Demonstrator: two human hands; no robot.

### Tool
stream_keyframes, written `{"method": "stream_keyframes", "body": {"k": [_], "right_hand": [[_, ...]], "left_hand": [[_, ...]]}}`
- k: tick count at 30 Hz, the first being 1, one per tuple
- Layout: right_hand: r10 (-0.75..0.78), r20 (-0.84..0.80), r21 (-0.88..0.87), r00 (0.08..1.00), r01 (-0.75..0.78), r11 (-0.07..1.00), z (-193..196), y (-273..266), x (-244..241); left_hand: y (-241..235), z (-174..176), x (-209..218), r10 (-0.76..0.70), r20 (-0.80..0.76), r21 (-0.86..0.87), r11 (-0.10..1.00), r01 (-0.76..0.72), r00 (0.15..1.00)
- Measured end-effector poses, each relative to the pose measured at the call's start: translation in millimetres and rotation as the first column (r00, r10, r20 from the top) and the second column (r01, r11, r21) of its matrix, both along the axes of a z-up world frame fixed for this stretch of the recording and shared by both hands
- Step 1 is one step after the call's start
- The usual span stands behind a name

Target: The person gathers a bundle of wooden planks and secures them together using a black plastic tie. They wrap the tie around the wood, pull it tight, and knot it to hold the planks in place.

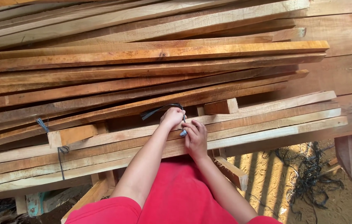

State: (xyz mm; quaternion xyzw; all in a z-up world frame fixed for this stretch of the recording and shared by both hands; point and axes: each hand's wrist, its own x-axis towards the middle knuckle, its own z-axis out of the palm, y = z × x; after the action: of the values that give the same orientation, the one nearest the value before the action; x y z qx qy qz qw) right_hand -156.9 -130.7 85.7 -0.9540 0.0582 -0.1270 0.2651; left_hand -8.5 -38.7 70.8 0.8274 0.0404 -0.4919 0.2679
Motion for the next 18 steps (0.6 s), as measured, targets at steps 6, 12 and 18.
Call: {"method": "stream_keyframes", "body": {"k": [6, 12, 18], "right_hand": [[-0.283, -0.243, 0.242, 0.928, 0.341, 0.908, -28, 6, 39], [-0.108, -0.106, 0.123, 0.989, 0.121, 0.985, -4, -9, 6], [0.035, -0.069, -0.051, 0.997, -0.039, 0.998, -15, -12, -10]], "left_hand": [[0, -83, -8, 0.014, 0.073, -0.049, 0.999, -0.01, 0.997], [-1, 0, 1, 0.014, -0.005, -0.008, 1.0, -0.014, 1.0], [1, -6, 1, 0.028, -0.01, -0.044, 0.999, -0.028, 1.0]]}}
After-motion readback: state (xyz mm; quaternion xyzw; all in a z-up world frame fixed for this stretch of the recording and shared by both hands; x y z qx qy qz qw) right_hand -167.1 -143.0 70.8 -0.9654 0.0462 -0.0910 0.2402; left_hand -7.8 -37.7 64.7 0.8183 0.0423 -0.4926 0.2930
